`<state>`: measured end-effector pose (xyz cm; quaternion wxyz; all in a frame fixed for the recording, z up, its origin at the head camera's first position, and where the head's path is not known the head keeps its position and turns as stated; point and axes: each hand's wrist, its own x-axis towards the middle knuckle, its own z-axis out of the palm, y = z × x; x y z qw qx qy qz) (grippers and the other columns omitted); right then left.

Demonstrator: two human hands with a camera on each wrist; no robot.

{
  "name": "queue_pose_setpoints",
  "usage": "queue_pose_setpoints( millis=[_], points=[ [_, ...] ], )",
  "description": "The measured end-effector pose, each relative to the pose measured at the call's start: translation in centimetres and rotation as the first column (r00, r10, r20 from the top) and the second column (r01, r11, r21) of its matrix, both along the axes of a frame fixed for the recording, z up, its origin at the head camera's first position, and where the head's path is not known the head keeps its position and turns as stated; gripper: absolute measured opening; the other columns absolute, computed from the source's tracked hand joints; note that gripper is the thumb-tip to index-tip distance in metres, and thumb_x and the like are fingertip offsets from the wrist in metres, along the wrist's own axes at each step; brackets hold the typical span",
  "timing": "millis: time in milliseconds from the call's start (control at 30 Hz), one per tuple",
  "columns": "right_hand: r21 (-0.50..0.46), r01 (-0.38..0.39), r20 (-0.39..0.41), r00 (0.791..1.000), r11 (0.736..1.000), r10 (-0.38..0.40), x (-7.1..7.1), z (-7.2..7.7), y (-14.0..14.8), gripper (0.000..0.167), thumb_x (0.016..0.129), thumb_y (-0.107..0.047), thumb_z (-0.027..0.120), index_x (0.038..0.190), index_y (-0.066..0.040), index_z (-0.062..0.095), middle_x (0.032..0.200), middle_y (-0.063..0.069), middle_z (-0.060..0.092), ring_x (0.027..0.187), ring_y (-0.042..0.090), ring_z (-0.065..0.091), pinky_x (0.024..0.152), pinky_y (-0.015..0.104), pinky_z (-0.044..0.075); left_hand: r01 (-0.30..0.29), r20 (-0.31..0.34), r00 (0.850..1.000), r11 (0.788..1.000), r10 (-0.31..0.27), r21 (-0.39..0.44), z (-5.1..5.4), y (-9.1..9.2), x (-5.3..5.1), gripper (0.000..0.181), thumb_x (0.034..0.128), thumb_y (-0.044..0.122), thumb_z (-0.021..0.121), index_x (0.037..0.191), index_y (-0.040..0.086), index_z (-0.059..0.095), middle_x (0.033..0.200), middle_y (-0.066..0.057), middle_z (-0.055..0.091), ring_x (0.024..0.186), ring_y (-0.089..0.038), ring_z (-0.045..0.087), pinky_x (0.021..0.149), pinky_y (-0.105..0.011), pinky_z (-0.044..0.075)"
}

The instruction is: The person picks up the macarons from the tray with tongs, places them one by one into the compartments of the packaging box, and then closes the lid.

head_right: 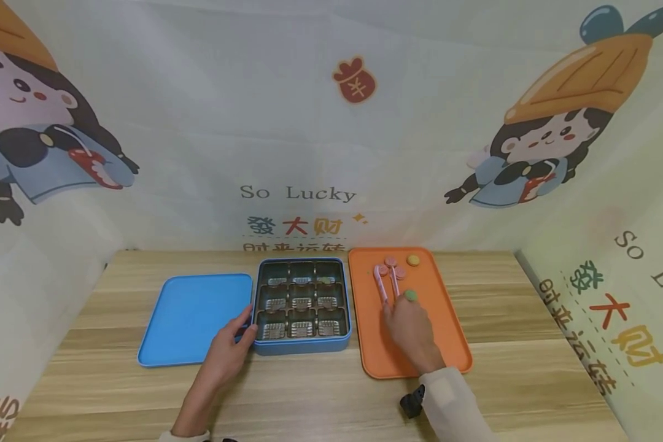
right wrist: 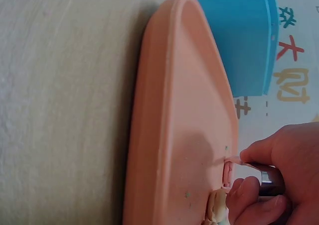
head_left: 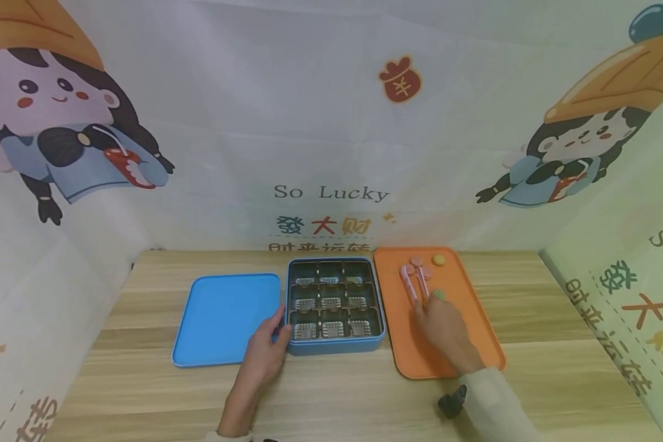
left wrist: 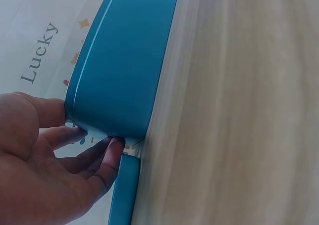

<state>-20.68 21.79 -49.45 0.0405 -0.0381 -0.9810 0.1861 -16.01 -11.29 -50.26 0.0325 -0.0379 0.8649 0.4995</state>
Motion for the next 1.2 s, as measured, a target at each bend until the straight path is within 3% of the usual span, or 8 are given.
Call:
queue_pose_setpoints(
  millis=[400,700,1000,1200],
  points=[
    [0.058,-0.035,0.013,0.999,0.998,0.034,-0.8,0.0,-0.3,0.033,0.099,-0.025,0.057,0.078,0.001,0.057,0.072,0.012,0.052,0.054,0.025,0.055,0.041,0.037,0.044,0.003,-0.013,1.0,1.0,-0.003,0.003,-0.2,0.0,0.0,0.053,0.1024,0.017,0.05,0.152,0.003,0.036,0.142,-0.029,0.05,0.132,-0.044,0.047,0.11,-0.058,0.036],
    [0.079,-0.07,-0.062,0.995,0.994,0.075,-0.8,-0.3,-0.1,0.03,0.096,-0.021,0.061,0.076,0.002,0.058,0.07,0.014,0.054,0.055,0.031,0.06,0.045,0.043,0.048,-0.005,0.003,1.0,1.0,0.004,0.007,-0.1,0.1,0.0,0.053,0.1028,0.018,0.049,0.152,0.004,0.036,0.142,-0.027,0.05,0.132,-0.044,0.046,0.11,-0.058,0.036],
    [0.058,-0.119,-0.078,0.989,0.991,0.124,-0.4,0.1,-0.1,0.027,0.097,-0.018,0.061,0.076,0.0,0.057,0.068,0.01,0.051,0.051,0.02,0.051,0.041,0.031,0.041,0.014,-0.04,0.999,1.0,-0.014,-0.006,-0.3,-0.1,-0.1,0.053,0.102,0.016,0.05,0.151,0.0,0.037,0.135,-0.028,0.054,0.126,-0.044,0.052,0.107,-0.057,0.039],
    [0.062,-0.115,-0.113,0.986,0.991,0.121,0.2,0.7,-1.1,0.026,0.097,-0.022,0.063,0.085,0.0,0.057,0.068,0.011,0.051,0.052,0.023,0.054,0.041,0.033,0.043,0.013,-0.034,0.999,1.0,-0.013,0.002,-0.2,0.0,-0.1,0.053,0.1019,0.016,0.05,0.151,0.0,0.037,0.136,-0.028,0.054,0.127,-0.044,0.051,0.108,-0.057,0.039]
  ],
)
